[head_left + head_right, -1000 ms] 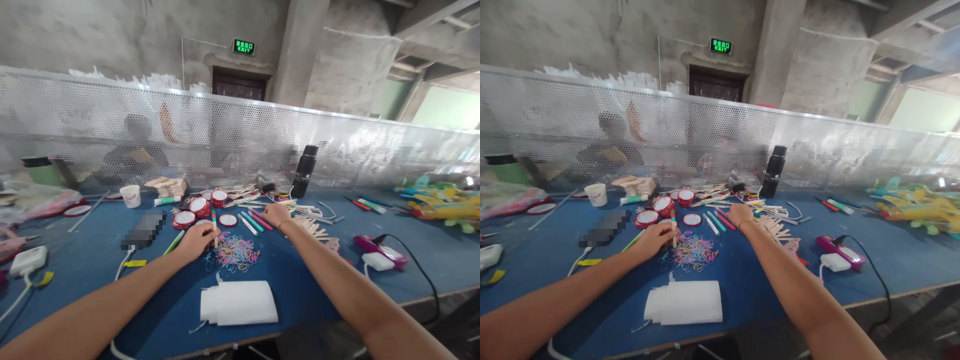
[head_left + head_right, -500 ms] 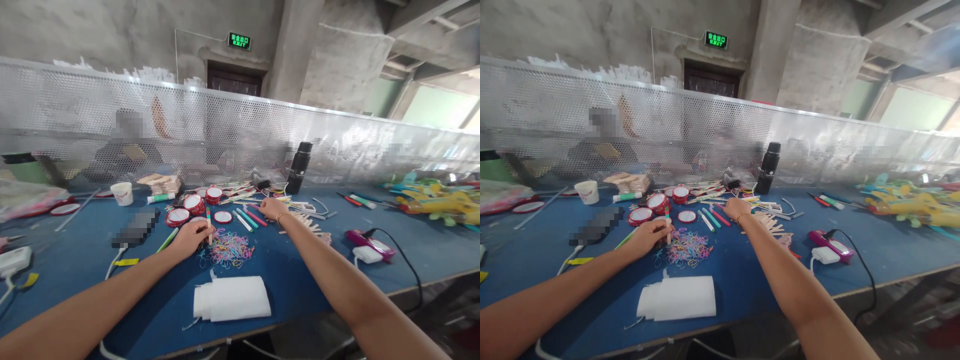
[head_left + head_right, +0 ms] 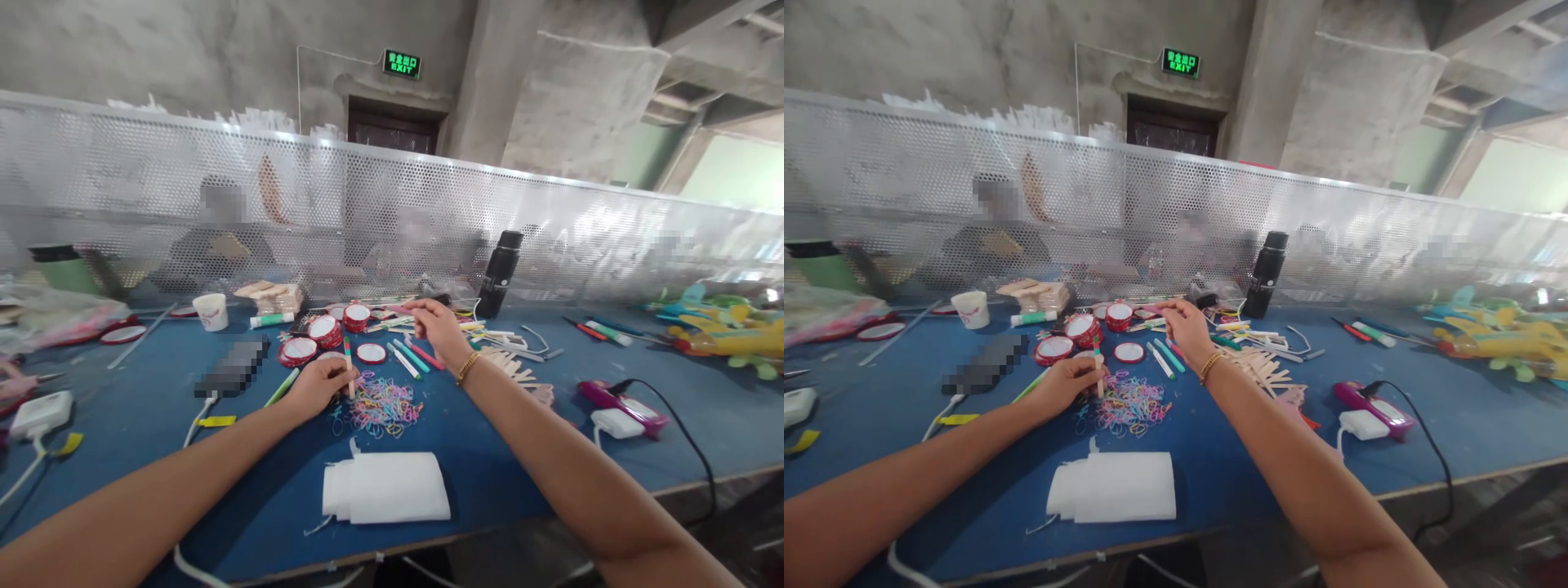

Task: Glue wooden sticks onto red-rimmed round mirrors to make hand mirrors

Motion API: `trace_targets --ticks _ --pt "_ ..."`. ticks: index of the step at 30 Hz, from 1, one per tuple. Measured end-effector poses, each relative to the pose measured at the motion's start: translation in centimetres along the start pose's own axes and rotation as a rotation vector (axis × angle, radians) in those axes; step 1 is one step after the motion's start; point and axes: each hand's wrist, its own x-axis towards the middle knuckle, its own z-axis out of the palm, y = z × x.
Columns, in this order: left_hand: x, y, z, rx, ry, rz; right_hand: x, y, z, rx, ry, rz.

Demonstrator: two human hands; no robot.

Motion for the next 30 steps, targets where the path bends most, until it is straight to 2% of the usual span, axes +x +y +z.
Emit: trace_targets --ticks 4,9,15,19,25,30 --pt "-0.1 0.0 0.1 0.012 0.002 -0.021 -3.7 -2.2 3.2 0.334 -0.043 -0.063" --pt "-0.3 0.5 0.1 -0.009 -0.004 -0.034 -6.4 -2.4 5.1 0.391 -0.055 -0.096" --pt "-0.4 0.5 0.1 -0.024 0.018 -0.039 -6.8 -1.4 5.9 0.452 -0.085 -0.043" --pt "-0.5 0.8 0.2 -0.016 0.045 -0.013 -7.1 -1.1 6.1 0.332 -0.075 -0.131" --pt "-0.8 1.4 0.3 -0.041 0.055 0.007 -8.1 -1.1 5.9 -0.003 0.049 -0.452" --pt "-0.7 1.0 0.2 -0.027 0.068 0.043 -8.3 -0.8 5.9 -0.192 0.051 -0.562"
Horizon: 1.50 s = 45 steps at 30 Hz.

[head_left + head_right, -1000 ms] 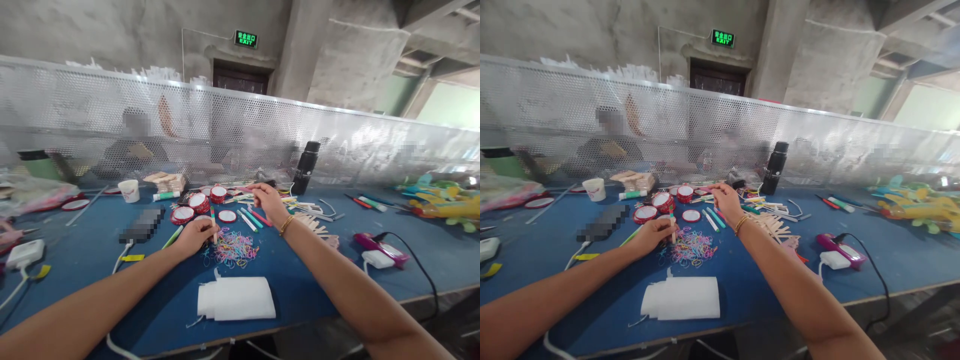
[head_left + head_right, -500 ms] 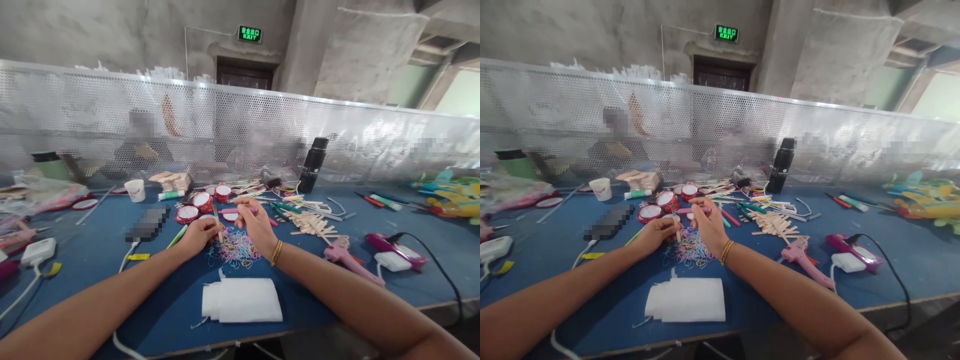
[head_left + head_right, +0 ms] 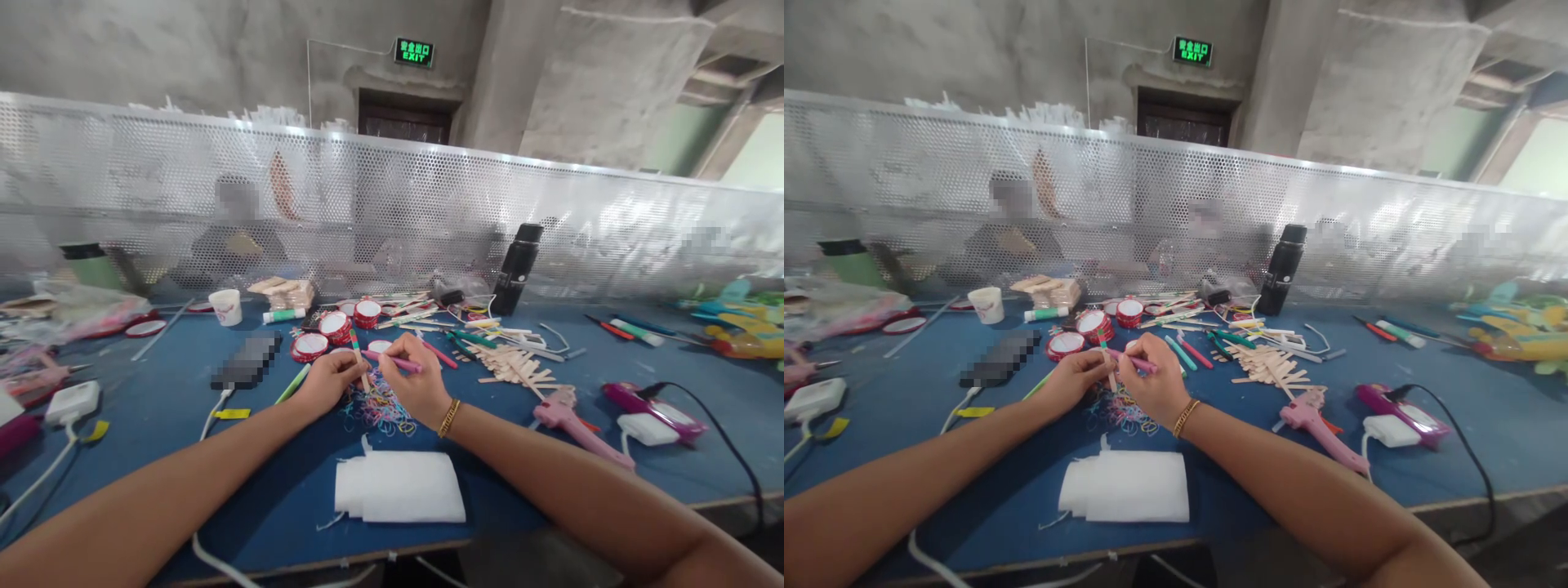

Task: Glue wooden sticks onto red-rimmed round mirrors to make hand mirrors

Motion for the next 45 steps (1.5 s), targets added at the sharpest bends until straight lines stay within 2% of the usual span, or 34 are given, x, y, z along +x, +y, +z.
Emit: trace_targets --ticks 4,12,25,33,45 --pt "0.11 -0.14 -0.08 0.06 0.014 0.052 -0.14 0.41 0.14 -0.072 -0.036 -0.035" --pt "0.04 0.27 -0.08 0.09 0.005 0.063 -0.31 0.89 0.24 -0.093 -0.087 -0.053" --pt "0.09 0.18 -0.06 0.09 0.014 0.073 -0.29 0.97 0.34 -0.102 -0.09 -0.053" --pt "0.18 0.14 -0.19 0.1 0.012 0.084 -0.1 0.68 0.09 -0.154 -0.049 -0.049" --pt "0.07 0.31 -0.05 0.071 0.007 0.078 -0.31 0.53 0.26 -0.123 -0.1 -0.104"
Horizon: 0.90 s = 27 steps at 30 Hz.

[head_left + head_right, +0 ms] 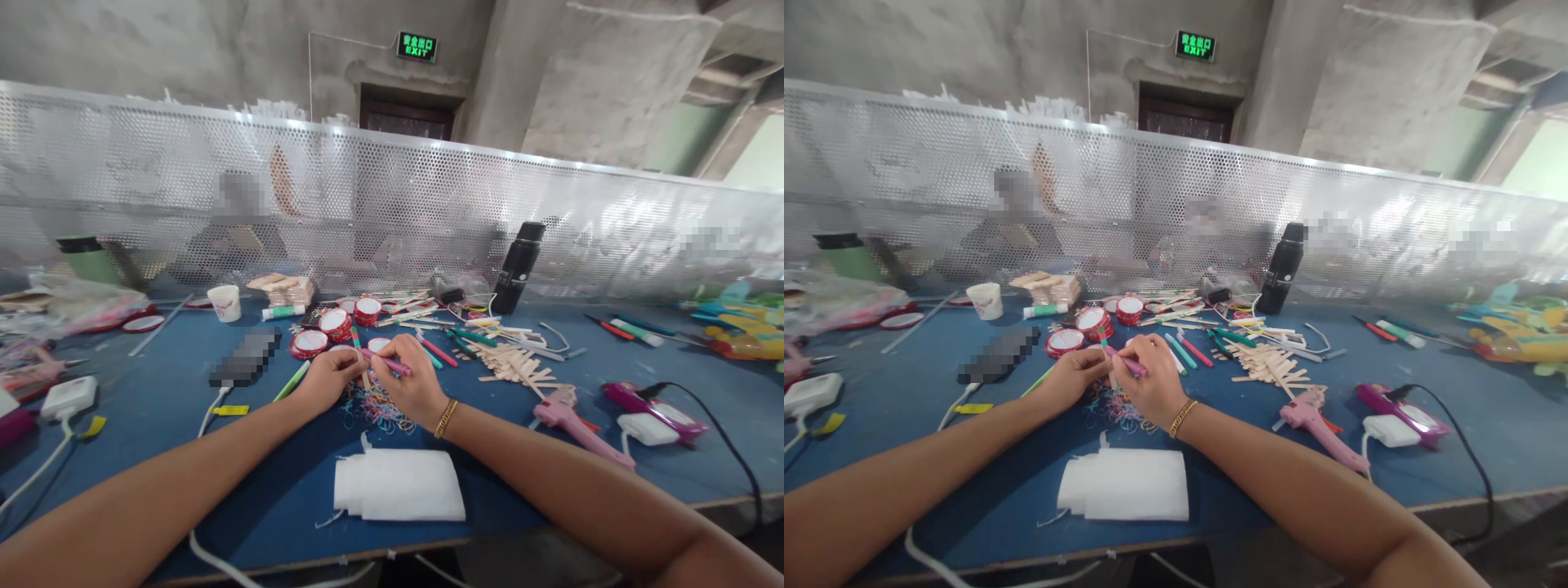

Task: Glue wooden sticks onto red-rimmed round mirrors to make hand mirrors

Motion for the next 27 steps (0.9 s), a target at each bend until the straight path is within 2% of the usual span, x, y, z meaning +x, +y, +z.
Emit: trace_targets --ticks 7,16,27 --pt "0.02 -0.11 0.08 -0.003 0.007 -0.006 0.0 0.04 -0.06 -0.003 -0.011 -0.017" --pt "0.09 -0.28 -0.19 0.006 -0.005 0.011 0.05 -0.08 -0.16 -0.039 0.047 -0.002" --pt "0.1 -0.33 0.01 -0.007 0.01 0.017 -0.1 0.07 -0.02 -0.013 -0.012 -0.027"
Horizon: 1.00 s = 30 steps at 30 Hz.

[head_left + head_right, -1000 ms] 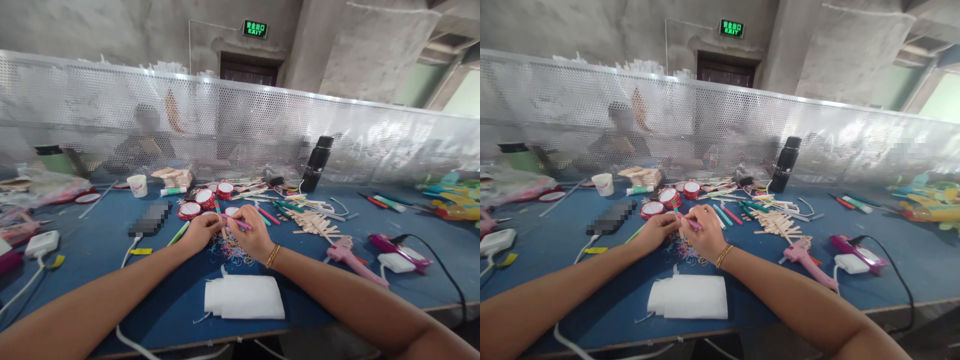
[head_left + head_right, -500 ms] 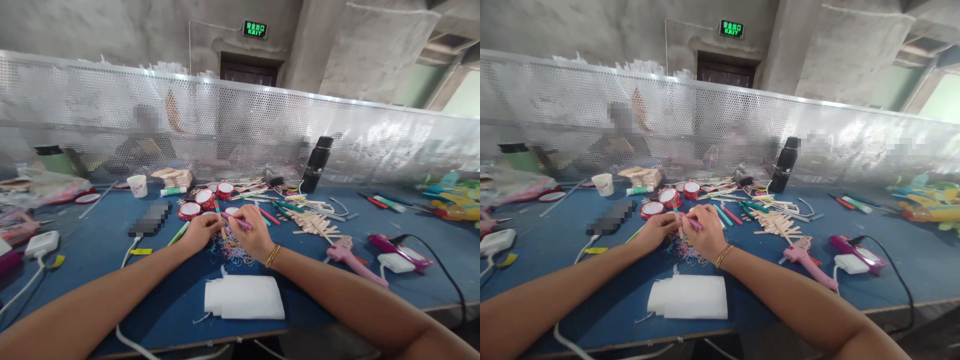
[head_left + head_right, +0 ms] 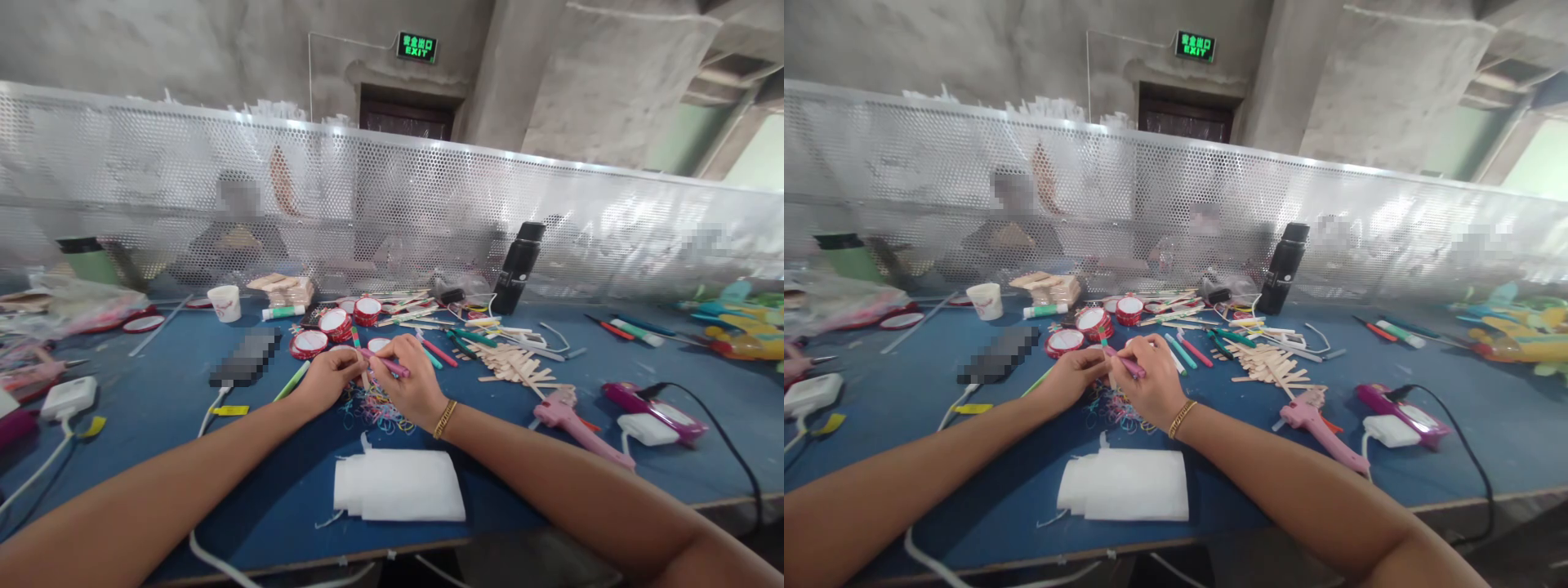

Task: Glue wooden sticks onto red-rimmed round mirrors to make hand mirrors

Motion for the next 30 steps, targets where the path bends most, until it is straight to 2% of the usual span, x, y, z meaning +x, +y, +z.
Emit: trace_targets --ticks 7,17,25,30 --pt "-0.03 0.25 -0.24 0.035 -0.006 -0.015 0.15 -0.16 -0.09 -0.028 0.065 0.021" --pt "0.0 0.08 -0.08 -0.003 -0.002 -0.007 -0.04 -0.03 0.06 -0.006 0.003 0.002" --pt "-0.05 0.31 -0.2 0.018 -0.003 -0.018 0.09 -0.05 -0.07 -0.045 0.061 0.022" --pt "0.05 0.03 -0.17 -0.01 -0.007 -0.008 -0.06 -0.3 -0.07 -0.035 0.031 -0.02"
